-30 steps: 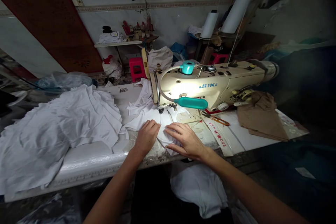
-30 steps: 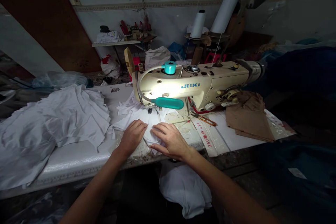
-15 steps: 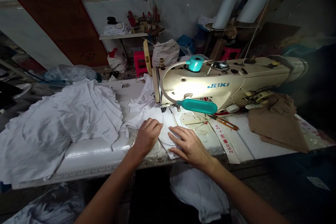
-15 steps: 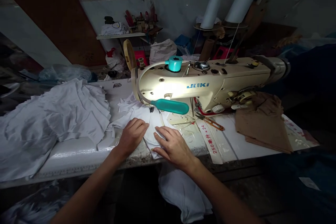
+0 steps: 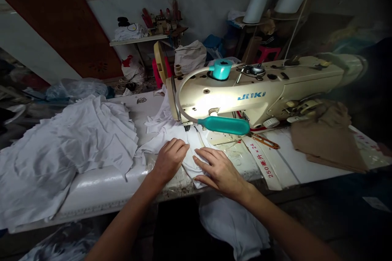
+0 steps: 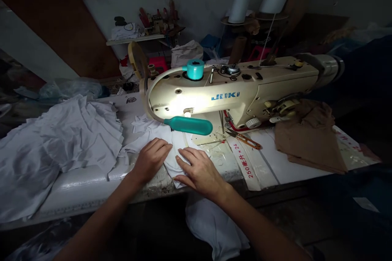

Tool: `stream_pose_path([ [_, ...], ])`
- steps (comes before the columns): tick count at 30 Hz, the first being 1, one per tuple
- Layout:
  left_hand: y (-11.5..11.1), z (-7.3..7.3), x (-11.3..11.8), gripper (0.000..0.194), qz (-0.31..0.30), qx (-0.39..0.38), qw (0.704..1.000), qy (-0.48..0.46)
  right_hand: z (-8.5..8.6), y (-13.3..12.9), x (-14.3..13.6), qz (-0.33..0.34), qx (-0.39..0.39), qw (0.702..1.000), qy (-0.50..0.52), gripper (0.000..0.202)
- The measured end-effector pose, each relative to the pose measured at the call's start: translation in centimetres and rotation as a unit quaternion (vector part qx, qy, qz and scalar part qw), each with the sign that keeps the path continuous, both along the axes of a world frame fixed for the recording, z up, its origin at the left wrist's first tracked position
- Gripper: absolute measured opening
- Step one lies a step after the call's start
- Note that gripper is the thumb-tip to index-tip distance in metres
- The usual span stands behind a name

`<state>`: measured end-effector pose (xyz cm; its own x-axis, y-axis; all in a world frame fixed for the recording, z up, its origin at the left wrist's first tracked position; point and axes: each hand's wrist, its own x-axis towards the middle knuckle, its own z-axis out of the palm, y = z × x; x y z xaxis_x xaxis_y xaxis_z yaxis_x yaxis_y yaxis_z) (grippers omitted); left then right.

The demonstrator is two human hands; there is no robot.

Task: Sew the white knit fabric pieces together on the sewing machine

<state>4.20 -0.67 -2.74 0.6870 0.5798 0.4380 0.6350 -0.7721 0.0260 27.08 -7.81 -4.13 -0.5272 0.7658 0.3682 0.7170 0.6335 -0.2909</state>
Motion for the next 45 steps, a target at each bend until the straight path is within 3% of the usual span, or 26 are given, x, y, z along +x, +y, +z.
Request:
stream_pose_path([
  [3,0.3,0.0,0.1,0.016,-0.016,0.030,0.999,-0.021,0.0,0.0,0.0,0.000,0.007,1.000,0.006,0.050],
  [11,-0.3,-0.4,-0.2,0.017,-0.026,0.041,0.996,0.070,-0.1,0.1,0.0,-0.004,0.006,1.000,0.015,0.048],
  [21,-0.7,-0.7,-0.4,0.024,-0.021,0.005,0.999,0.029,-0.1,0.2,0.0,0.003,-0.001,1.000,0.002,0.048],
  [30,-1.6,-1.1,-0.7,0.036,-0.015,-0.020,0.998,0.059,-0.5,-0.3,0.1,0.012,0.001,1.000,-0.001,0.048],
  [39,-1.8,-0.6,-0.6,0.035,0.002,-0.038,0.994,0.103,1.0,1.0,-0.4,0.034,-0.027,0.998,-0.040,0.049],
  [45,-1.9,-0.6,-0.6,0.041,0.002,-0.035,0.994,0.107,0.9,1.2,-0.7,0.031,-0.018,0.998,-0.044,0.046],
])
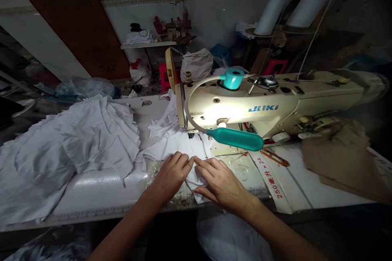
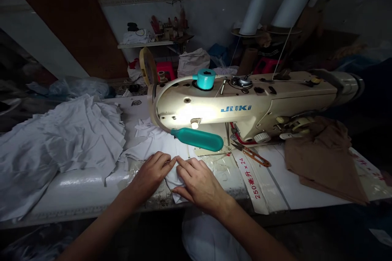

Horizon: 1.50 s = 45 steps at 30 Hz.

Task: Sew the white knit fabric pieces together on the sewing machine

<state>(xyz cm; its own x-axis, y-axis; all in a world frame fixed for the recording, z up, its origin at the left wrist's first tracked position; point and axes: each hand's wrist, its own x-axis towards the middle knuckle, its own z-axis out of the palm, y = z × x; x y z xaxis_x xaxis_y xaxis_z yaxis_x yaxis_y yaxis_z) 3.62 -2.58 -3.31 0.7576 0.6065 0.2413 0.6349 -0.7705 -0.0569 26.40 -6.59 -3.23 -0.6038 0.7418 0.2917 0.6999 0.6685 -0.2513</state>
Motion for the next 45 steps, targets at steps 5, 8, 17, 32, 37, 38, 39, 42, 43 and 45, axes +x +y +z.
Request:
stream_pose_path([
  [5,-0.1,-0.2,-0.1,0.036,0.000,0.025,0.999,-0.029,0.0,-0.1,-0.1,-0.002,-0.002,1.000,-0.003,0.048],
  [8,-0.1,-0.3,-0.2,0.033,-0.007,0.035,0.998,-0.043,0.0,0.0,-0.3,-0.006,-0.002,1.000,-0.009,0.051],
  [17,1.2,-0.3,-0.8,0.038,-0.010,0.034,0.999,-0.031,0.4,1.1,-0.9,-0.020,-0.025,0.999,-0.003,0.053],
  [32,4.3,-0.9,-1.5,0.049,-0.005,0.008,1.000,-0.029,0.6,3.2,-1.3,-0.059,-0.033,0.998,-0.003,0.064],
  [37,6.1,-1.3,-2.1,0.053,-0.011,-0.014,0.998,-0.064,0.8,4.0,-1.5,-0.064,-0.021,0.998,0.005,0.064],
  [38,6.3,-1.3,-2.2,0.052,-0.011,-0.018,0.998,-0.067,0.7,4.0,-1.5,-0.064,-0.019,0.998,0.007,0.064],
  [39,6.5,-1.4,-2.2,0.051,-0.011,-0.021,0.997,-0.068,0.6,4.1,-1.5,-0.065,-0.018,0.998,0.009,0.064],
  [42,7.0,-1.5,-2.2,0.048,-0.003,-0.024,0.998,-0.062,0.3,4.1,-1.4,-0.068,-0.024,0.997,0.011,0.064],
  [43,7.2,-1.4,-2.2,0.047,0.001,-0.025,0.998,-0.060,0.1,4.1,-1.4,-0.069,-0.026,0.997,0.009,0.064],
  [45,7.6,-1.3,-2.1,0.046,0.004,-0.025,0.998,-0.061,-0.1,4.1,-1.3,-0.073,-0.025,0.997,0.003,0.061],
])
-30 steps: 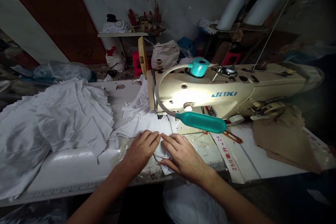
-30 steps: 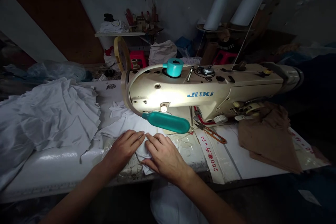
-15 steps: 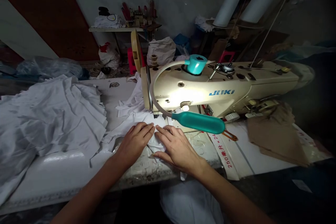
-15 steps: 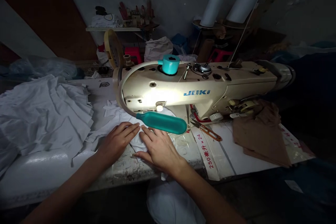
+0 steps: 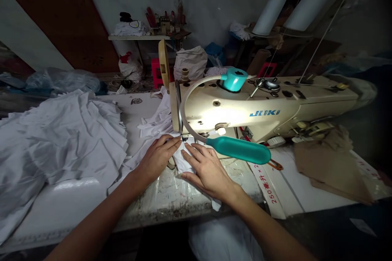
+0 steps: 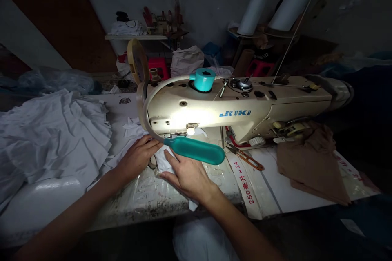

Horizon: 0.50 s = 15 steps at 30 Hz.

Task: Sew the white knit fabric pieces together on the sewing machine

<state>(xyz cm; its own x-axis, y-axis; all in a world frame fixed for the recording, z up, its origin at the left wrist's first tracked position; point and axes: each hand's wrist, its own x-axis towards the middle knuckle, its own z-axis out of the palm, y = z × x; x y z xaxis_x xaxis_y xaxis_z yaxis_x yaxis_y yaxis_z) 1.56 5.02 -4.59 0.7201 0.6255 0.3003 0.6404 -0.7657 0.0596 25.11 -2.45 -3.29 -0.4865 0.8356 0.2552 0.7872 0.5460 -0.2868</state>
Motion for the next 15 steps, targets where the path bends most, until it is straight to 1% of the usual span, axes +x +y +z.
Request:
stream_pose_path([
  [4,0.6,0.8,0.0,0.050,-0.010,-0.003,1.000,-0.017,0.0,-0.1,0.2,0.004,0.021,1.000,0.008,0.048],
  [6,0.9,1.4,-0.2,0.052,-0.020,-0.008,0.999,-0.028,0.1,-0.2,0.3,0.025,0.033,0.999,0.021,0.042],
  [8,1.5,2.1,-0.4,0.049,-0.024,0.005,0.999,-0.043,0.2,-0.2,0.4,0.051,0.039,0.997,0.030,0.038],
  [10,2.4,2.6,-0.6,0.043,-0.021,0.034,0.998,-0.054,0.2,-0.2,0.5,0.069,0.036,0.996,0.031,0.036],
  [12,3.7,2.9,-0.6,0.039,-0.026,0.050,0.997,-0.045,0.0,-0.2,0.4,0.076,0.030,0.996,0.029,0.035],
  [15,5.4,3.1,-0.5,0.036,-0.038,0.035,0.999,0.006,-0.5,-0.1,0.4,0.076,0.029,0.996,0.032,0.035],
])
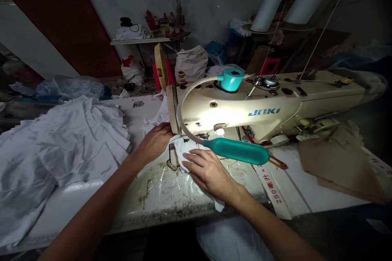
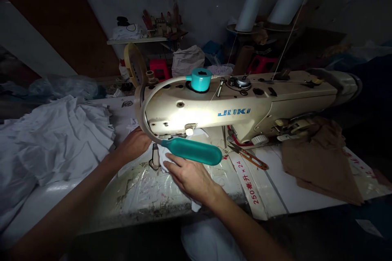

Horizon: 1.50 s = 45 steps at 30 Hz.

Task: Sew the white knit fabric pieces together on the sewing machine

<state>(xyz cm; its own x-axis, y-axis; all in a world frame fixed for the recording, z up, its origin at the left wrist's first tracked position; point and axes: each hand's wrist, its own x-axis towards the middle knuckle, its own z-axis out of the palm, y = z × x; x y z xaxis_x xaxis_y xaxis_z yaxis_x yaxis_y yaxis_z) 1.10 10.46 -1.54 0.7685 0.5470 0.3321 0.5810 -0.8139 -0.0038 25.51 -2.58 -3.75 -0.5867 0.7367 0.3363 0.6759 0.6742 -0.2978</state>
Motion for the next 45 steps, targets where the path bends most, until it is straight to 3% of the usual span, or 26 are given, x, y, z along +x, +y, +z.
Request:
stream_pose_path([
  [4,-0.9,-0.2,0.0,0.026,0.047,0.018,0.996,0.069,-0.2,0.5,1.6,-0.011,-0.009,1.000,0.016,0.032],
  [9,-7.1,0.3,0.3,0.020,0.124,0.030,0.986,0.105,0.8,2.6,5.6,-0.120,0.009,0.993,0.009,0.028],
  [12,-9.4,0.7,1.0,0.025,0.144,0.042,0.985,0.084,1.6,3.4,5.6,-0.126,0.024,0.992,-0.015,0.024],
  [15,-9.3,0.6,1.6,0.017,0.105,0.075,0.989,0.068,1.8,3.3,3.6,-0.131,0.003,0.990,-0.043,0.029],
  [18,-8.3,-0.8,1.6,0.034,0.043,0.085,0.995,0.040,1.2,2.6,1.8,-0.101,-0.025,0.993,-0.059,0.031],
  [22,-8.3,-3.2,1.3,0.036,0.069,0.060,0.996,0.024,0.4,1.9,1.8,-0.097,-0.012,0.994,-0.055,0.023],
  [25,-9.2,-3.9,1.4,0.038,0.093,0.036,0.994,0.037,0.3,1.5,2.0,-0.100,-0.005,0.994,-0.054,0.023],
  [45,-10.0,-3.5,2.1,0.053,0.130,0.001,0.990,0.055,0.1,2.1,0.8,-0.150,-0.016,0.980,-0.127,0.034],
])
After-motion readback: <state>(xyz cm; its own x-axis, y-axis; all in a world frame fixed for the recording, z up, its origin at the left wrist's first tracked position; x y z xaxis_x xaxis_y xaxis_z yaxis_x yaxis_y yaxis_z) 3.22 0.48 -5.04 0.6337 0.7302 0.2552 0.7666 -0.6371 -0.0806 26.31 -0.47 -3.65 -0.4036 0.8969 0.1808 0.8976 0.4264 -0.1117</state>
